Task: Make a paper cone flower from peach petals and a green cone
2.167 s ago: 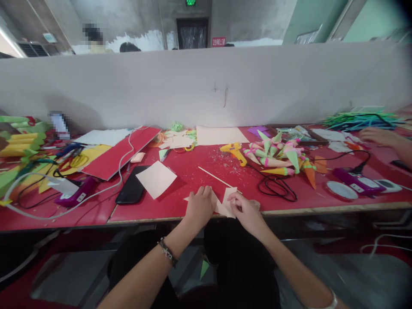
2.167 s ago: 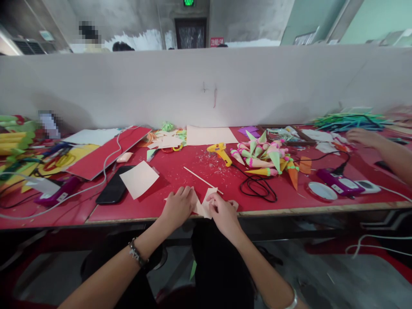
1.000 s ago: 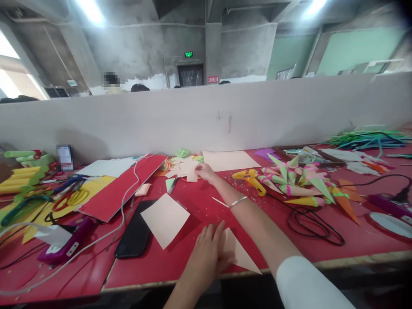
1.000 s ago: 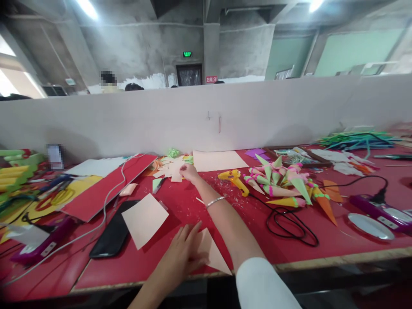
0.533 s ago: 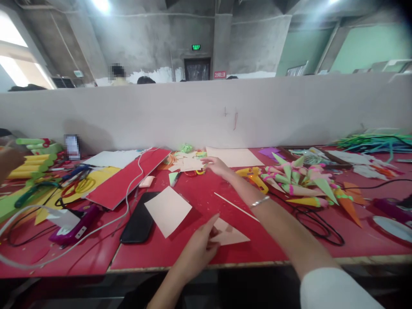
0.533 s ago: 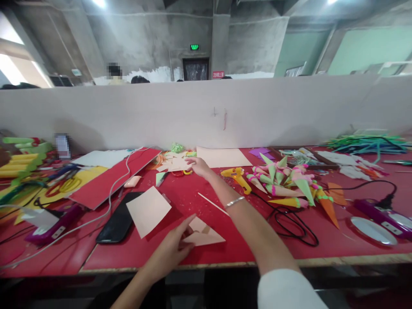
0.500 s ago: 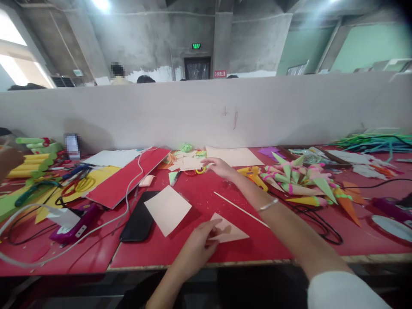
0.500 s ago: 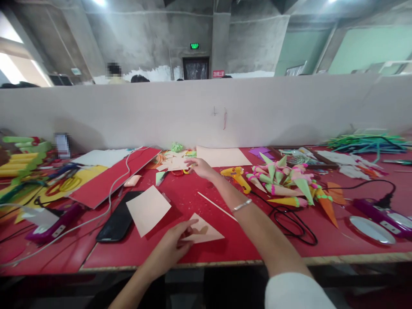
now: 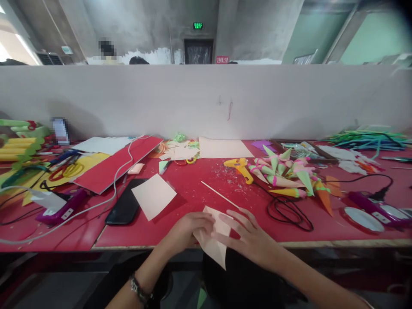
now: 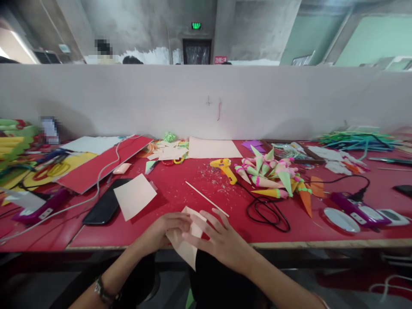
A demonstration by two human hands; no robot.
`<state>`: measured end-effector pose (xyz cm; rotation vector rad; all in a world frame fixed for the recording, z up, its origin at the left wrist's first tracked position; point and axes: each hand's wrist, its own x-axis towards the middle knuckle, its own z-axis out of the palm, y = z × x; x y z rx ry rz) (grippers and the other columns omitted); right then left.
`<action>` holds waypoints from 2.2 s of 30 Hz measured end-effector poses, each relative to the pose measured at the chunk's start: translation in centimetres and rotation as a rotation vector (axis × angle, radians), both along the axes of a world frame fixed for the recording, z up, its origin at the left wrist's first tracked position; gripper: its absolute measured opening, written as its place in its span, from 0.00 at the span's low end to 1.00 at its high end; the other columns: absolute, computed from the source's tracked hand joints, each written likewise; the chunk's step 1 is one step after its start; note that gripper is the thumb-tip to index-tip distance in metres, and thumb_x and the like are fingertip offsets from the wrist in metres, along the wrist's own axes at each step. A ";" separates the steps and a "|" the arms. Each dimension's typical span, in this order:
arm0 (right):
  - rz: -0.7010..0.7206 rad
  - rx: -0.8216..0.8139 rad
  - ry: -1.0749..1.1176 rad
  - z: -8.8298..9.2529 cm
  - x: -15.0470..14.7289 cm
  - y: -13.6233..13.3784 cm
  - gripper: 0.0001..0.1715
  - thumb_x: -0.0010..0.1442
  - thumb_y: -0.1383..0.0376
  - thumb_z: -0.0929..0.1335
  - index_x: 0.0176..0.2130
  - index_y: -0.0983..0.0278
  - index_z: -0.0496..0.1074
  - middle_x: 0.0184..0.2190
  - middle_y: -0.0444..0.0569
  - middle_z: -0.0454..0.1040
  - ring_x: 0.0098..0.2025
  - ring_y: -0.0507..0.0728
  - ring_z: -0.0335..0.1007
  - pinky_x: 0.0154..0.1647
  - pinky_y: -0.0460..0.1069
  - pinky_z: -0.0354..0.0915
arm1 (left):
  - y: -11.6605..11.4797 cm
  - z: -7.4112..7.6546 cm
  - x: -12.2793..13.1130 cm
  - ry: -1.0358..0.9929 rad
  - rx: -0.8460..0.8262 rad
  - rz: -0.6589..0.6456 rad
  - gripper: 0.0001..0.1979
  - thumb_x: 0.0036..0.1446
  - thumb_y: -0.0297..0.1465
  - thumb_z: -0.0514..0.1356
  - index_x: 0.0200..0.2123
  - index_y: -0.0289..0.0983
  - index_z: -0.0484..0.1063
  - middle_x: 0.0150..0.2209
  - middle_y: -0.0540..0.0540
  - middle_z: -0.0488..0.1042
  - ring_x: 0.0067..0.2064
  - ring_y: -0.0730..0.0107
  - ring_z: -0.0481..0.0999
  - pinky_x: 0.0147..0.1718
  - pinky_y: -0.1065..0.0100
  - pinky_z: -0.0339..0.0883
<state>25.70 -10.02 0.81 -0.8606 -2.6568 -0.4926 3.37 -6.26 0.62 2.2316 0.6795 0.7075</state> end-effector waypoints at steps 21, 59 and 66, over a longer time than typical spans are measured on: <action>-0.135 -0.758 0.559 -1.1 -0.6 1.7 0.10 0.57 0.67 0.62 0.33 0.64 0.72 0.36 0.48 0.71 0.40 0.51 0.65 0.42 0.45 0.61 | -3.1 -0.8 -1.7 0.367 0.355 0.412 0.10 0.57 0.32 0.52 0.34 0.40 0.73 0.36 0.51 0.75 0.37 0.72 0.72 0.37 0.69 0.64; -0.625 -0.356 0.200 -1.5 -3.2 2.7 0.17 0.57 0.65 0.60 0.19 0.64 0.63 0.21 0.45 0.65 0.25 0.51 0.60 0.25 0.46 0.48 | -2.1 -0.6 0.3 0.751 0.259 0.744 0.15 0.58 0.35 0.47 0.24 0.35 0.67 0.31 0.46 0.67 0.33 0.66 0.69 0.31 0.65 0.59; -0.677 -0.349 0.149 -1.4 -3.4 2.8 0.14 0.57 0.65 0.61 0.22 0.64 0.66 0.23 0.46 0.68 0.26 0.51 0.62 0.25 0.46 0.48 | -2.1 -0.2 0.7 0.817 0.229 0.759 0.16 0.58 0.35 0.47 0.26 0.35 0.68 0.32 0.44 0.67 0.35 0.65 0.69 0.31 0.65 0.61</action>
